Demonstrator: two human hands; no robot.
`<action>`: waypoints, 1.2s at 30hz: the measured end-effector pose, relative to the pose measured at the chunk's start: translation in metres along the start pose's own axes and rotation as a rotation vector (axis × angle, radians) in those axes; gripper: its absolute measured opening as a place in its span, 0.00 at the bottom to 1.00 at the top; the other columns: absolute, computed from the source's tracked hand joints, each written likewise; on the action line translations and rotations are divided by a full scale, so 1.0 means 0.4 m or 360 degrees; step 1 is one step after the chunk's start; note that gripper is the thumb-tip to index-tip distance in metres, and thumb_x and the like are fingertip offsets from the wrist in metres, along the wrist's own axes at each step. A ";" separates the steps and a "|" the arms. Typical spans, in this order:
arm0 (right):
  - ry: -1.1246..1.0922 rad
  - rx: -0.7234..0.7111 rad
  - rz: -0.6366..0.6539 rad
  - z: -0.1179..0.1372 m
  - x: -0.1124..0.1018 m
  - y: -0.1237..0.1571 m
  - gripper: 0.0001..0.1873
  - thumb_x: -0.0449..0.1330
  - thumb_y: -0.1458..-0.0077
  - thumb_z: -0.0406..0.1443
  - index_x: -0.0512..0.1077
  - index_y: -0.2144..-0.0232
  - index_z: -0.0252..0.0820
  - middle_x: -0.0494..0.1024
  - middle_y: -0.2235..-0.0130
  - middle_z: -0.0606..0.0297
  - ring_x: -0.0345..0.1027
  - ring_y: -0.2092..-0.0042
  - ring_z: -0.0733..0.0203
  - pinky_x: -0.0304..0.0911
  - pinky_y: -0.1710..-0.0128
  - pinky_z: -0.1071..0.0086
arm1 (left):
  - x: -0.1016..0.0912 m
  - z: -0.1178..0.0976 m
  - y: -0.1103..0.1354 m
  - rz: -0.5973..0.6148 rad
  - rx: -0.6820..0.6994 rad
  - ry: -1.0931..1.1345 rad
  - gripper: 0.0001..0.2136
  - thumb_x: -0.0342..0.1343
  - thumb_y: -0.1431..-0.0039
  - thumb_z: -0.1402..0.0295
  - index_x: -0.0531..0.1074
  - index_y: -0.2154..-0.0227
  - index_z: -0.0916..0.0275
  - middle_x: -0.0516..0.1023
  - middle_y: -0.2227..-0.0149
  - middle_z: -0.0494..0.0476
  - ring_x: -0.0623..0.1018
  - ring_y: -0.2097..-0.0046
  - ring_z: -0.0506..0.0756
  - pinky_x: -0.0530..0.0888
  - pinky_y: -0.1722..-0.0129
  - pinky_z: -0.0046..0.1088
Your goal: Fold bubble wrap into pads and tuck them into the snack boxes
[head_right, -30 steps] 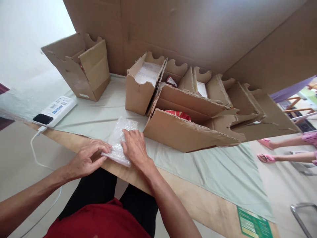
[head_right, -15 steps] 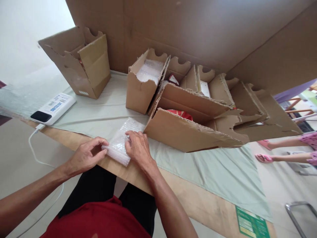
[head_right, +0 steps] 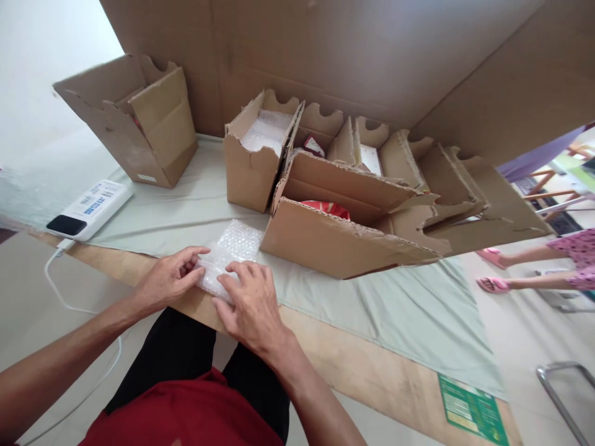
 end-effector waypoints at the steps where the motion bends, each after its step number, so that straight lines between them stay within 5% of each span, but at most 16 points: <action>1: 0.0099 -0.0042 0.0033 0.012 0.014 0.007 0.14 0.65 0.40 0.36 0.74 0.52 0.43 0.77 0.46 0.55 0.66 0.45 0.45 0.59 0.48 0.52 | 0.002 0.002 -0.001 0.0005 -0.0006 -0.0009 0.20 0.52 0.39 0.62 0.73 0.46 0.60 0.74 0.70 0.48 0.72 0.73 0.50 0.70 0.69 0.27; 9: 0.0467 -0.0084 0.0002 0.038 0.038 0.026 0.14 0.58 0.34 0.32 0.71 0.47 0.40 0.74 0.40 0.52 0.62 0.40 0.45 0.55 0.44 0.51 | -0.003 -0.007 -0.017 -0.0008 -0.0018 -0.0132 0.20 0.52 0.42 0.62 0.76 0.49 0.61 0.73 0.72 0.47 0.72 0.73 0.51 0.70 0.69 0.28; 16: 0.0434 -0.0033 -0.0081 0.020 0.067 0.034 0.14 0.56 0.34 0.28 0.71 0.48 0.38 0.79 0.45 0.56 0.68 0.47 0.47 0.57 0.52 0.55 | -0.016 -0.035 -0.015 -0.0085 0.0144 -0.0233 0.17 0.53 0.41 0.64 0.77 0.51 0.62 0.77 0.67 0.52 0.74 0.72 0.51 0.72 0.68 0.29; 19: 0.0313 0.0001 -0.0102 0.010 0.055 0.032 0.13 0.54 0.33 0.26 0.72 0.50 0.38 0.81 0.50 0.56 0.71 0.52 0.50 0.57 0.55 0.56 | -0.044 -0.084 0.006 -0.0142 0.0429 -0.0237 0.17 0.56 0.39 0.62 0.76 0.51 0.63 0.77 0.52 0.62 0.79 0.57 0.56 0.76 0.55 0.34; 22: 0.0063 0.0084 -0.0051 -0.001 0.031 0.030 0.13 0.55 0.34 0.27 0.74 0.50 0.40 0.83 0.54 0.59 0.73 0.55 0.51 0.58 0.55 0.57 | -0.052 -0.119 0.036 -0.0017 0.0679 -0.0210 0.18 0.58 0.40 0.65 0.75 0.48 0.62 0.73 0.42 0.66 0.72 0.39 0.63 0.71 0.40 0.42; 25: -0.0235 0.0183 0.0016 -0.015 0.009 0.027 0.13 0.56 0.34 0.29 0.75 0.50 0.42 0.83 0.52 0.60 0.74 0.53 0.51 0.60 0.49 0.56 | -0.043 -0.127 0.057 0.0135 0.0785 -0.0143 0.19 0.58 0.42 0.70 0.74 0.47 0.61 0.76 0.45 0.64 0.72 0.40 0.62 0.70 0.40 0.45; 30: -0.0456 0.0462 0.0107 -0.074 0.012 0.016 0.15 0.56 0.34 0.33 0.75 0.47 0.46 0.82 0.48 0.62 0.74 0.49 0.52 0.65 0.46 0.57 | -0.027 -0.088 0.026 0.0137 0.0538 -0.0087 0.13 0.55 0.39 0.68 0.77 0.53 0.61 0.81 0.55 0.59 0.78 0.51 0.59 0.74 0.49 0.39; 36: 0.0004 0.0450 -0.0111 -0.123 -0.020 0.007 0.15 0.56 0.34 0.36 0.74 0.48 0.42 0.80 0.47 0.55 0.72 0.46 0.45 0.63 0.46 0.50 | -0.001 -0.049 -0.048 0.0144 0.0101 -0.0165 0.17 0.55 0.40 0.59 0.77 0.52 0.61 0.81 0.63 0.55 0.77 0.64 0.56 0.73 0.64 0.32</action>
Point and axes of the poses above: each hand's wrist, its own y-axis away from the middle knuckle, its own x-axis out of the palm, z = x × y, the point moved 10 cm from there along -y, towards the middle knuckle
